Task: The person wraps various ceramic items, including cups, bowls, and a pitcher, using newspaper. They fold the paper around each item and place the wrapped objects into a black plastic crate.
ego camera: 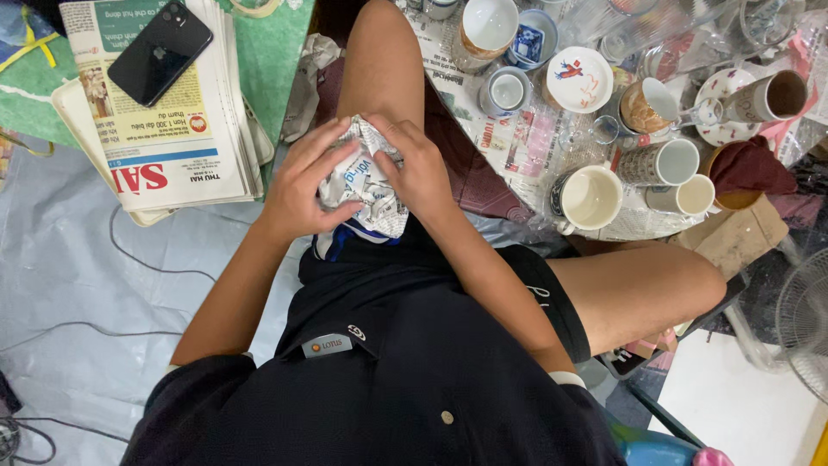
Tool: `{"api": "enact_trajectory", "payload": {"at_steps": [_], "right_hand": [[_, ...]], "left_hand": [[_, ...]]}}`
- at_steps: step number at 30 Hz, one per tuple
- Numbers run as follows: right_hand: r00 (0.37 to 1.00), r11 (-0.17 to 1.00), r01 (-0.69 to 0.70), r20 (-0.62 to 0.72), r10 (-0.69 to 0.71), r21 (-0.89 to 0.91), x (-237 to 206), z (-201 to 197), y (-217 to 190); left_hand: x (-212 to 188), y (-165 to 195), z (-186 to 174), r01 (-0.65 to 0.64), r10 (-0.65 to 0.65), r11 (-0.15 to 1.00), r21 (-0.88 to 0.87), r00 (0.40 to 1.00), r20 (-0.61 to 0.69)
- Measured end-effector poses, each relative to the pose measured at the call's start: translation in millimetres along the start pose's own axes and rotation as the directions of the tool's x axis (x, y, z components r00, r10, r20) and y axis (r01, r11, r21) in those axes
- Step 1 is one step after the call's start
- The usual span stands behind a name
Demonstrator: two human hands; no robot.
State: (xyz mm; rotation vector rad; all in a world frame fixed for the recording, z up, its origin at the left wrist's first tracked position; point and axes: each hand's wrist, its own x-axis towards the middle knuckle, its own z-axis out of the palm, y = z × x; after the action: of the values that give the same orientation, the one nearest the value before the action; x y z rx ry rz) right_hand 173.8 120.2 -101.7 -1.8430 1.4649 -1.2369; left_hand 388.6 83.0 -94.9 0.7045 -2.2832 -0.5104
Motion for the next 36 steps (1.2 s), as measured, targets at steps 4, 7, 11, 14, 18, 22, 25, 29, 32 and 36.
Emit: {"api": "enact_trajectory", "payload": {"at_steps": [4,7,11,14,18,22,25,29,32,36], "right_hand": [[0.991,0.991,-0.124,0.036,0.126,-0.04,-4,2,0],[0.996,0.994,0.065,0.063,-0.059,-0.091,-9,-4,2],[0.91,0.946,0.321,0.29,-0.296,-0.041,-7,-30,13],[0.822,0.904,0.428,0.42,-0.385,-0.009,-5,-47,18],[0.773,0.903,0.429,0.512,-0.375,0.013,-1,-57,26],[0.784,0.869,0.435,0.573,-0.237,-0.236,4,-45,33],[0.794,0.852,0.476,0.524,-0.309,-0.22,1,-44,38],[0.831,0.869,0.446,0.458,-0.315,-0.212,-11,-75,42],[0.884,0.871,0.402,0.365,-0.291,-0.281,-22,-111,39],[0.94,0.87,0.329,0.22,-0.262,-0.368,-38,-169,32]], "left_hand": [[7,0,7,-0.026,0.025,0.999,-0.019,0.999,-0.025],[3,4,9,0.037,-0.038,0.999,-0.039,0.999,-0.029],[3,5,10,0.092,-0.093,0.995,-0.038,0.996,-0.013],[6,3,10,0.075,-0.075,0.995,-0.069,0.997,0.002],[10,1,10,0.152,-0.146,0.974,-0.166,0.988,0.047],[20,6,10,0.268,-0.259,0.941,-0.208,0.963,0.067],[31,18,11,0.297,-0.295,0.924,-0.243,0.954,0.043],[54,38,19,0.272,-0.279,0.917,-0.29,0.96,0.018],[81,51,39,0.101,-0.129,0.953,-0.286,0.988,-0.082],[123,73,86,0.016,-0.148,0.709,-0.705,0.981,-0.127]]}}
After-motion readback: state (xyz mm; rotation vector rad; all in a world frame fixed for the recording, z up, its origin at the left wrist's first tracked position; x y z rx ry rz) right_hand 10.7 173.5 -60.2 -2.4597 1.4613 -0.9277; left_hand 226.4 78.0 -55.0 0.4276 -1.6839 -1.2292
